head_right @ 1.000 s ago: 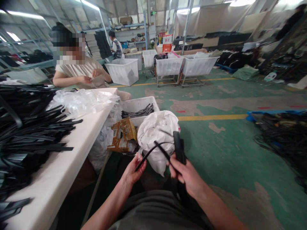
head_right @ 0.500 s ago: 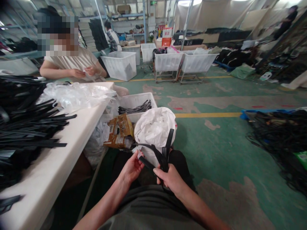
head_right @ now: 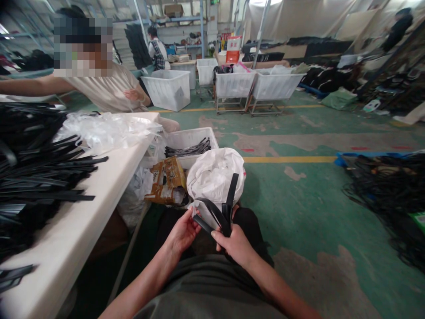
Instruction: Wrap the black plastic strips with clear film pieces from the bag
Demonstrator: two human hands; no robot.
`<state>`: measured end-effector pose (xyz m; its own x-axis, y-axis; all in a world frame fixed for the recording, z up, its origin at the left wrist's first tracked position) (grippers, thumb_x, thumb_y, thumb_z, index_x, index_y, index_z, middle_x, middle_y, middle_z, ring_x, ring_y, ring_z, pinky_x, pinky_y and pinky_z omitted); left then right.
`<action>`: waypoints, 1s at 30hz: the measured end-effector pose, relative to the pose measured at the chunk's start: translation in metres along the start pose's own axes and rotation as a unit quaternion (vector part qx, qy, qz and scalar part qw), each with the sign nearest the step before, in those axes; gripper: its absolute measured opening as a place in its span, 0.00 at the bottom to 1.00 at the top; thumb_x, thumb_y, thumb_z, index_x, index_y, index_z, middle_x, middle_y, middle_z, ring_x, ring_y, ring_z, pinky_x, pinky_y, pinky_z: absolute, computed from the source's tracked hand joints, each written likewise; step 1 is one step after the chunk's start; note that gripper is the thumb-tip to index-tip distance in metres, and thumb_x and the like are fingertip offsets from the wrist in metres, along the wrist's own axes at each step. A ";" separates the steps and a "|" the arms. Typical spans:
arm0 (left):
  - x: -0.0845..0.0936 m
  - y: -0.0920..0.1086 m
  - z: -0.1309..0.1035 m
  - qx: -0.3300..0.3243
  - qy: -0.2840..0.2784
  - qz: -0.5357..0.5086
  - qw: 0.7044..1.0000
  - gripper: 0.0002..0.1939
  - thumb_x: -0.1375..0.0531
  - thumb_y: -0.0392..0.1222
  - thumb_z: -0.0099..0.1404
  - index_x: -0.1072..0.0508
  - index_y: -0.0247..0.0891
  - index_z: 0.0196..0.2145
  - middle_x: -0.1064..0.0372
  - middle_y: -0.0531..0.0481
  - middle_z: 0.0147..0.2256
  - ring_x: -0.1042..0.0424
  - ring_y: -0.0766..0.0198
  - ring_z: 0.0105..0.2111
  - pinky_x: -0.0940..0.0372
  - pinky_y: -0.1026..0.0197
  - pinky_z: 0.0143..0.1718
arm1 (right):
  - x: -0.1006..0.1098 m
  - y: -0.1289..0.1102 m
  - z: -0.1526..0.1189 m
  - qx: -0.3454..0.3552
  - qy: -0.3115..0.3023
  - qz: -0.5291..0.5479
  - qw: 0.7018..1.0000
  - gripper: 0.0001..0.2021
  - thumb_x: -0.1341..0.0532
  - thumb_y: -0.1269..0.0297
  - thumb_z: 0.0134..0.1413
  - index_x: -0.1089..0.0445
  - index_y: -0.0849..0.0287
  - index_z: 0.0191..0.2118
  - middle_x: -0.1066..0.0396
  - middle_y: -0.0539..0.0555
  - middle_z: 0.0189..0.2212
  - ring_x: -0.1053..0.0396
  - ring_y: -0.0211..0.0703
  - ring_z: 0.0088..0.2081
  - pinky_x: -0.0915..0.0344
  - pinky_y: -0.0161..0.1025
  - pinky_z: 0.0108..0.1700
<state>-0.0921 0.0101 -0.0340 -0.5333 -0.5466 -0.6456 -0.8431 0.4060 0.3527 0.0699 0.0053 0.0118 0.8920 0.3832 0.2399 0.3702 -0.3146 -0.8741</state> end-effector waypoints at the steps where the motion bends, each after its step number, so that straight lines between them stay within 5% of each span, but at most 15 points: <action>1: 0.001 0.000 0.000 -0.003 0.002 0.000 1.000 0.08 0.39 0.42 0.65 0.27 0.33 0.33 0.26 0.50 0.27 0.28 0.68 0.22 0.33 0.66 0.26 | 0.001 -0.001 0.000 0.009 0.007 -0.009 1.000 0.14 0.40 0.51 0.46 0.36 0.57 0.27 0.35 0.47 0.14 0.43 0.36 0.14 0.48 0.33 0.17; 7: 0.004 0.002 0.004 -0.035 0.010 0.012 0.999 0.07 0.38 0.41 0.63 0.26 0.33 0.32 0.25 0.49 0.28 0.27 0.68 0.23 0.34 0.66 0.26 | 0.007 -0.005 -0.004 0.049 0.035 -0.074 0.995 0.14 0.41 0.52 0.49 0.33 0.58 0.25 0.30 0.51 0.17 0.31 0.45 0.22 0.35 0.38 0.29; 22: 0.000 0.003 0.002 -0.079 -0.004 0.034 0.996 0.12 0.30 0.43 0.54 0.27 0.33 0.29 0.26 0.50 0.25 0.28 0.66 0.24 0.33 0.64 0.29 | 0.010 -0.014 -0.005 0.060 0.057 -0.118 0.990 0.13 0.41 0.53 0.50 0.33 0.57 0.23 0.28 0.53 0.18 0.29 0.48 0.23 0.35 0.39 0.28; 30: 0.001 -0.038 -0.003 -0.005 -0.046 0.044 0.998 0.14 0.28 0.41 0.50 0.28 0.32 0.28 0.25 0.47 0.27 0.26 0.65 0.26 0.32 0.63 0.33 | 0.004 -0.007 0.011 0.058 0.052 -0.117 0.990 0.14 0.41 0.53 0.51 0.31 0.59 0.26 0.28 0.54 0.19 0.30 0.46 0.24 0.36 0.38 0.28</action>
<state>-0.0602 -0.0083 -0.0456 -0.5975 -0.4395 -0.6707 -0.7938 0.4426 0.4172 0.0684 0.0185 0.0139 0.8098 0.3407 0.4777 0.5424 -0.1242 -0.8309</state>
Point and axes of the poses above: each hand's wrist, its own z-axis towards the middle knuckle, its own x-axis out of the back of the hand, y = z × x, the point moved 5 cm from there along z, towards the middle knuckle
